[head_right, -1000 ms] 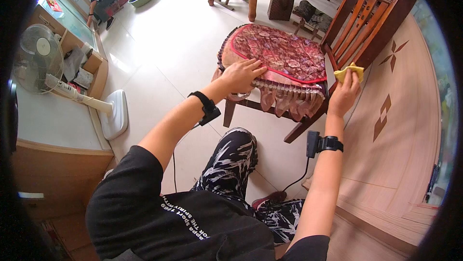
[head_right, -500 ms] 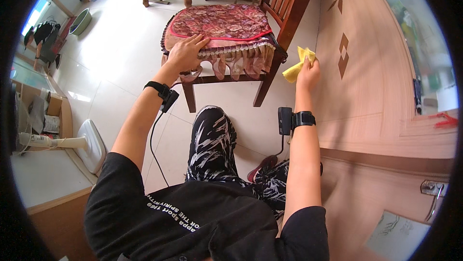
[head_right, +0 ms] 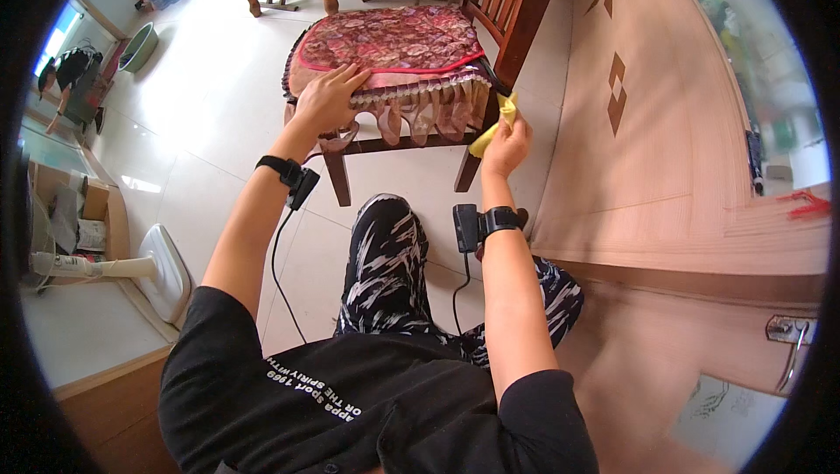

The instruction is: The person wipes the wooden slats, backrest, and legs of a chair with a cloth.

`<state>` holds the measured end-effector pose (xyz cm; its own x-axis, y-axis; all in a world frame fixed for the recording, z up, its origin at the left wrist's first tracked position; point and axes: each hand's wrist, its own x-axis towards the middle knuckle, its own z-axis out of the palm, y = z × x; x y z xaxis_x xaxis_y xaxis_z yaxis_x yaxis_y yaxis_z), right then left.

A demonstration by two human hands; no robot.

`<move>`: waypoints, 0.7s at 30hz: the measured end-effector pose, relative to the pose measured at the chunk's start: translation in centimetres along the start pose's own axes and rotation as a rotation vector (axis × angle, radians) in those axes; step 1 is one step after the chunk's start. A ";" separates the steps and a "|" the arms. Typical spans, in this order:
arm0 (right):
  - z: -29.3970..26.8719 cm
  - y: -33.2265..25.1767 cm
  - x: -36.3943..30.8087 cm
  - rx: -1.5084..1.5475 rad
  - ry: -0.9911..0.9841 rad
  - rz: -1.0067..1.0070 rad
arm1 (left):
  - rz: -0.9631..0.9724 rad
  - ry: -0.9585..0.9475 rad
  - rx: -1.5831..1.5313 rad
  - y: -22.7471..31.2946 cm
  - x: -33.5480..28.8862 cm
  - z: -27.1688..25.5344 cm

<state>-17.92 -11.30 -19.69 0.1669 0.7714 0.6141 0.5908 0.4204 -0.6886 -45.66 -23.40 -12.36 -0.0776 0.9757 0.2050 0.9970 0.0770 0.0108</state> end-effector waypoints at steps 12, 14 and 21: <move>5.8 7.3 -2.3 0.107 -0.208 -0.010 | 0.010 0.006 0.026 1.8 4.4 1.0; 5.7 9.0 -3.2 0.051 -0.266 -0.020 | 0.002 -0.005 -0.001 2.1 5.0 0.9; 6.7 13.1 -4.0 -0.010 -0.397 -0.002 | 0.027 0.053 0.025 2.4 6.5 1.3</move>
<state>-16.16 -5.72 -33.74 -0.1512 0.8963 0.4168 0.5988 0.4186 -0.6828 -43.79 -16.60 -12.29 -0.0492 0.9652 0.2569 0.9982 0.0563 -0.0203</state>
